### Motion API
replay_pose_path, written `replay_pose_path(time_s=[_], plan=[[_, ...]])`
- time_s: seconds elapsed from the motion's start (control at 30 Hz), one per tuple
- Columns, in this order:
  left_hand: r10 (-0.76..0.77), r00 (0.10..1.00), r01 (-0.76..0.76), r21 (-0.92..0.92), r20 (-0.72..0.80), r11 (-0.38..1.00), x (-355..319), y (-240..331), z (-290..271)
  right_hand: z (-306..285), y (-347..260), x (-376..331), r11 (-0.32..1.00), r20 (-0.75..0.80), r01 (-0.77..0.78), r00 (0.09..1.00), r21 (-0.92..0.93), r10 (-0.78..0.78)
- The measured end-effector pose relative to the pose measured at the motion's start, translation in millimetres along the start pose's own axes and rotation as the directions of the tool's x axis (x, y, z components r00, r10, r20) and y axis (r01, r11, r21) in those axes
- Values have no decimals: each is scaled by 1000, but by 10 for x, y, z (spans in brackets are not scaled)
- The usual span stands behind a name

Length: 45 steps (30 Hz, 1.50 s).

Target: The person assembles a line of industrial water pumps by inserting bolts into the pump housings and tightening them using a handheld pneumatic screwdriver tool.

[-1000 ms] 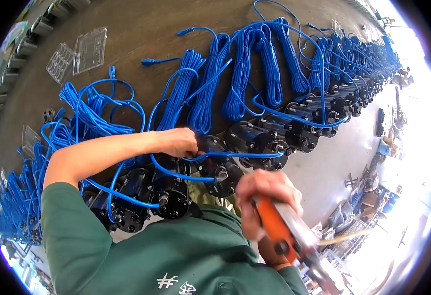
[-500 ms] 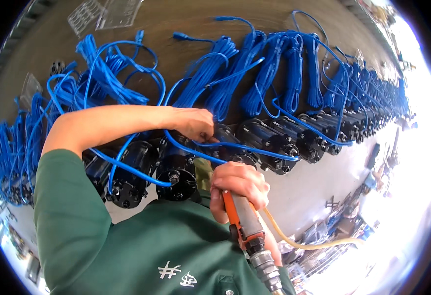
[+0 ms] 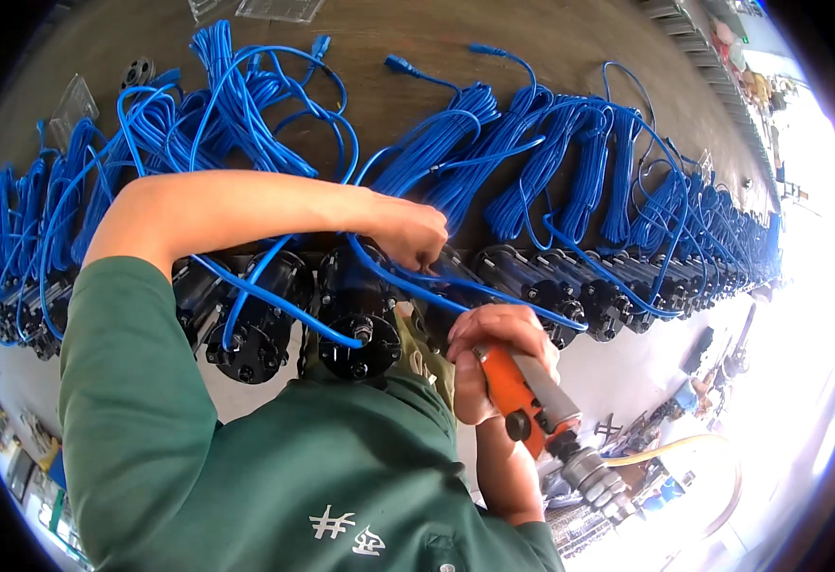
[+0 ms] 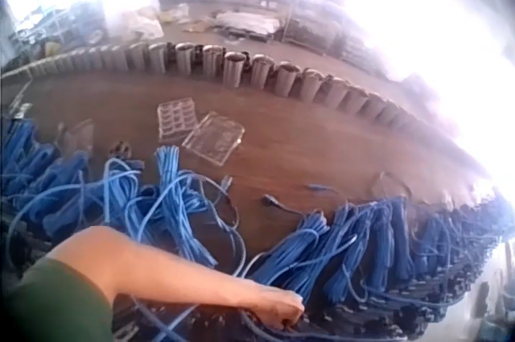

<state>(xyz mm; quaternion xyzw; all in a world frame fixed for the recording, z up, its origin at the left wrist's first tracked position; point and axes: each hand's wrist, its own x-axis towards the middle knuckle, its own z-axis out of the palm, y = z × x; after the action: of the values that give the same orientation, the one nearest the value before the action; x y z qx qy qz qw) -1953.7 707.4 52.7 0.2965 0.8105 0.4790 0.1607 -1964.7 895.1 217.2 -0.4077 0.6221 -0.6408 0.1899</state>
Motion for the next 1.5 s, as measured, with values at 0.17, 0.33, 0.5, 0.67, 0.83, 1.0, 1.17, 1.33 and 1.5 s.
replay_pose_path(time_s=[0.17,0.33,0.5,0.67,0.83,1.0,1.17,1.33,1.5], plan=[[52,999,-52,15,12,999,-11,15,21,13,33,71,996,-14,-50,999,69,51],[102,994,-105,103,38,989,-16,9,13,26,66,81,1000,61,-5,998,26,3],[160,986,-167,203,51,965,1,29,-28,-33,139,35,998,144,57,988,34,-62],[-37,997,25,171,64,985,-12,152,-112,25,121,64,995,21,-38,999,90,36],[-262,952,304,401,-158,864,-155,480,-617,-45,19,13,998,95,-59,994,-15,60],[-221,700,622,428,-679,655,-482,1646,-968,-300,-745,157,919,0,394,919,-7,-394],[263,-100,329,218,-960,919,-152,2760,132,-1200,-1486,209,772,122,635,768,-17,-629],[-851,-32,-659,-629,-524,413,1027,2369,1826,-1498,-1329,-23,815,99,552,814,178,-573],[-906,136,-990,-34,-400,-134,1794,1223,2285,-1402,-768,-336,891,37,364,921,271,-387]])
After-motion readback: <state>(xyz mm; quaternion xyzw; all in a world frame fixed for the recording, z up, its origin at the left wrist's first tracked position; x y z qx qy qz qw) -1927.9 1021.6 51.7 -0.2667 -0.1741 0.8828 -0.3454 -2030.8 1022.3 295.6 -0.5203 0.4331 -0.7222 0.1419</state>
